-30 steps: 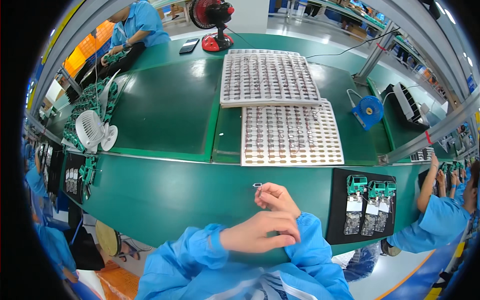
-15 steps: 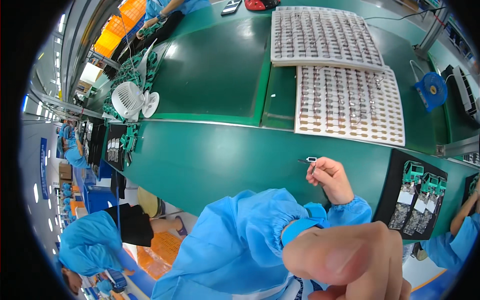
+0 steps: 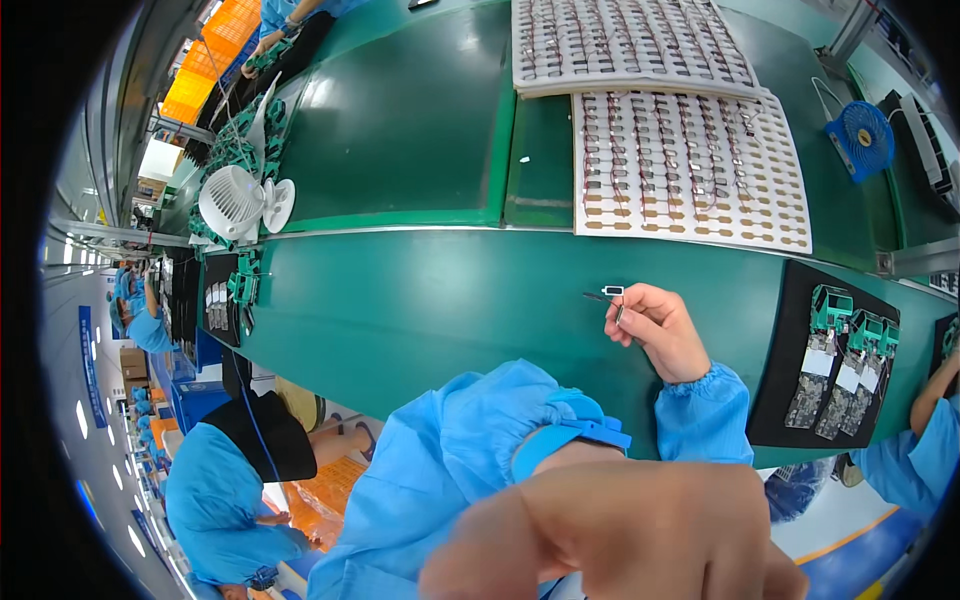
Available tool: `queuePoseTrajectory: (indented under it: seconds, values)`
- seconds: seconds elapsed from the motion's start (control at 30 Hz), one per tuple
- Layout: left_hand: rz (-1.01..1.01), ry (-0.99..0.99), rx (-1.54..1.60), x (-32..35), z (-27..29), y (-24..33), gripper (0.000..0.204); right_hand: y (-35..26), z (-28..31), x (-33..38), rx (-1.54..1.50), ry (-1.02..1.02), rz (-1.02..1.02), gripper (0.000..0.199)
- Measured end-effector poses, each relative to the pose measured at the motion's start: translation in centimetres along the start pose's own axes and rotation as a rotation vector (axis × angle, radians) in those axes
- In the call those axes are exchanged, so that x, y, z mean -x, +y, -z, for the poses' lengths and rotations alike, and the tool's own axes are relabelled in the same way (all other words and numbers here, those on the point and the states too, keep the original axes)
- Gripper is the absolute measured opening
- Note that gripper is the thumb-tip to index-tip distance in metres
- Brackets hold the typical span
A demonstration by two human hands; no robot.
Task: The person takes small electronic components from a tray and installs them onto circuit board assemblies by hand, then slides the assembly trays along the workstation.
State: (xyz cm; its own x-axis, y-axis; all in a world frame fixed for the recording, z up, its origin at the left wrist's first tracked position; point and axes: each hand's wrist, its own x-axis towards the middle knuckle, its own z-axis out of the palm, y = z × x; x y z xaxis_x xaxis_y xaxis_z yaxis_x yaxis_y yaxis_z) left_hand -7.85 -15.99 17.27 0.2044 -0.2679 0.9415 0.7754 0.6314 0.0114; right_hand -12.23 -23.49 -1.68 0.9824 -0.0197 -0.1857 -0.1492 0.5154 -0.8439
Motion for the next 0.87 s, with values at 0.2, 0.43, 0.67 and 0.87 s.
queuePoseTrajectory:
  seconds: [0.2,0.43,0.67,0.87]
  values:
    - [-0.021,0.041,-0.094,0.2,-0.2,0.7,0.077,0.1,0.2,0.2,-0.004,0.002,-0.025,0.011]
    - [-0.008,0.081,-0.043,0.5,-0.3,1.1,0.077,0.1,0.0,0.1,-0.003,-0.014,-0.011,0.012]
    - [0.090,-0.030,-0.002,1.4,0.3,1.0,0.079,-0.2,0.4,0.4,-0.006,0.007,-0.023,0.012]
    - [0.181,-0.062,-0.163,4.1,0.0,2.9,0.080,-0.1,0.6,0.3,0.031,-0.019,-0.010,0.014]
